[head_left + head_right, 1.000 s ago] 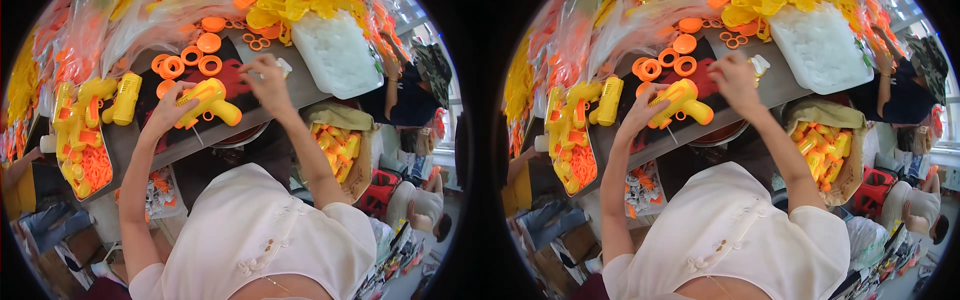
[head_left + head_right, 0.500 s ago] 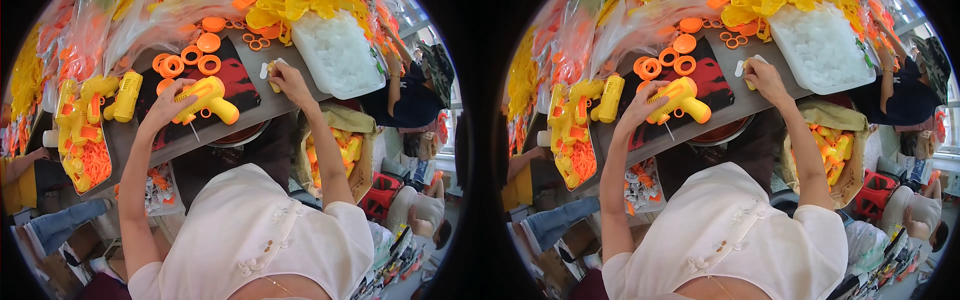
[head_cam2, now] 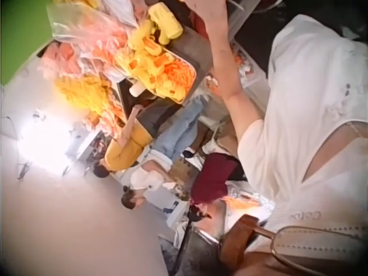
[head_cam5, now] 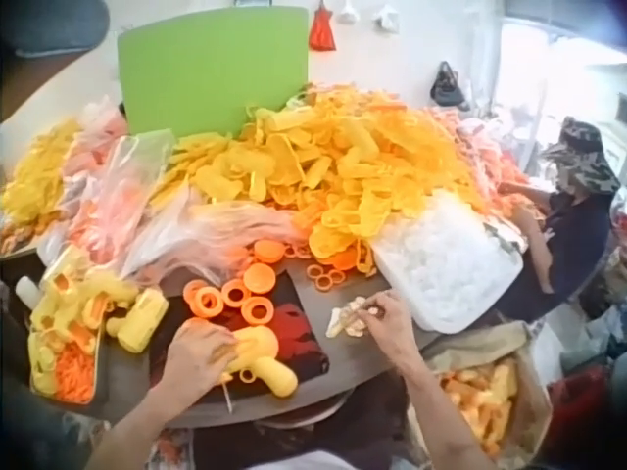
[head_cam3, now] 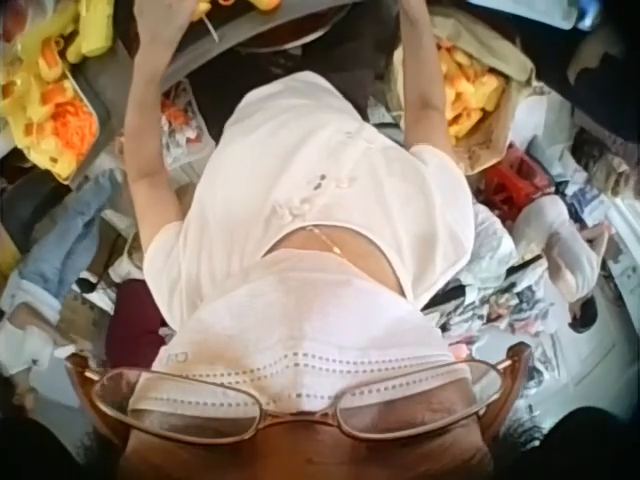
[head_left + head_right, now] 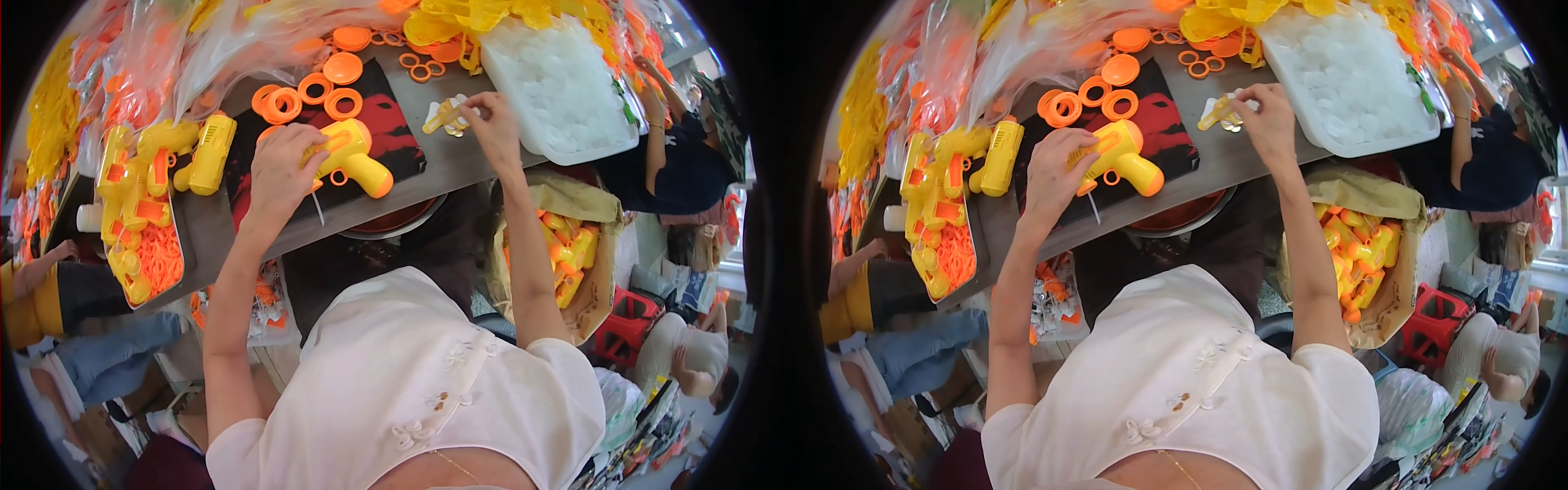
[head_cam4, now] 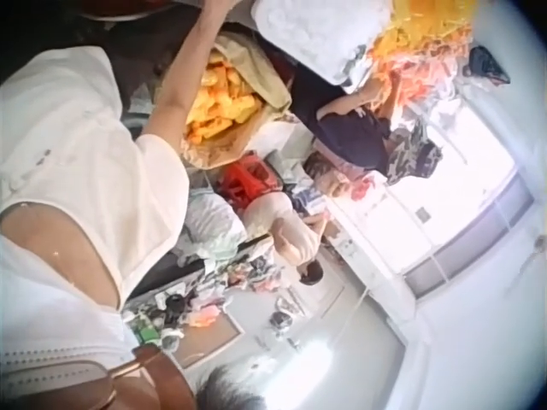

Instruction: Assembling plastic toy guns by snapping various components together.

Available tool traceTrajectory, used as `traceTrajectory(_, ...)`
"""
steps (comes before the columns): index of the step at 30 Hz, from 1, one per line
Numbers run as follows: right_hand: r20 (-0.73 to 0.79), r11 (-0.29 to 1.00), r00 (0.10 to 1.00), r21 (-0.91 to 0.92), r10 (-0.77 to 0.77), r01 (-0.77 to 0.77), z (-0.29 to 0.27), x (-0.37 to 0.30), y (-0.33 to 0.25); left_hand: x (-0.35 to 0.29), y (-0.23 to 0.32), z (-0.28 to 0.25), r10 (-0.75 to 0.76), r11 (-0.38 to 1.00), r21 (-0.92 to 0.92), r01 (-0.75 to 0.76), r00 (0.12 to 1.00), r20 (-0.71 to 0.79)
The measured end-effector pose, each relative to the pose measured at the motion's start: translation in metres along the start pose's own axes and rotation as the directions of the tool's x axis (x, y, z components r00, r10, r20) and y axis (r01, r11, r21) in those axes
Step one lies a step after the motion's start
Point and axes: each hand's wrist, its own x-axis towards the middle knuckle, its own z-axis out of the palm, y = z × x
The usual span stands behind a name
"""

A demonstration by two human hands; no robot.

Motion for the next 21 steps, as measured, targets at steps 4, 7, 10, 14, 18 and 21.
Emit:
traceTrajectory(4,0.250,0.701,0.935,0.620,0.251,-0.354,-0.007,-0.004,-0.024,0.001,0.004,-0.001,-0.018,1.000,-0.023,0.017,1.000,-0.013)
traceTrajectory(7,0.397,0.600,0.899,0.678,0.186,-0.424,0.005,-0.014,-0.050,0.000,-0.003,0.003,-0.036,0.995,-0.091,0.035,0.999,-0.007)
traceTrajectory(10,0.435,0.641,0.881,0.625,0.188,-0.445,0.024,-0.012,-0.067,-0.008,-0.008,0.010,-0.096,0.971,-0.224,0.088,0.995,-0.027)
traceTrajectory(14,0.373,0.731,0.919,0.590,0.129,-0.343,0.062,-0.013,-0.061,-0.013,-0.011,0.019,-0.122,0.936,-0.342,0.084,0.988,-0.092)
traceTrajectory(18,0.379,0.787,0.920,0.535,0.103,-0.308,0.083,-0.016,-0.070,-0.011,-0.010,0.020,-0.119,0.925,-0.372,0.074,0.988,-0.099)
traceTrajectory(21,0.471,0.726,0.875,0.562,0.113,-0.396,0.087,-0.017,-0.084,-0.013,-0.010,0.017,-0.119,0.939,-0.337,0.074,0.986,-0.116)
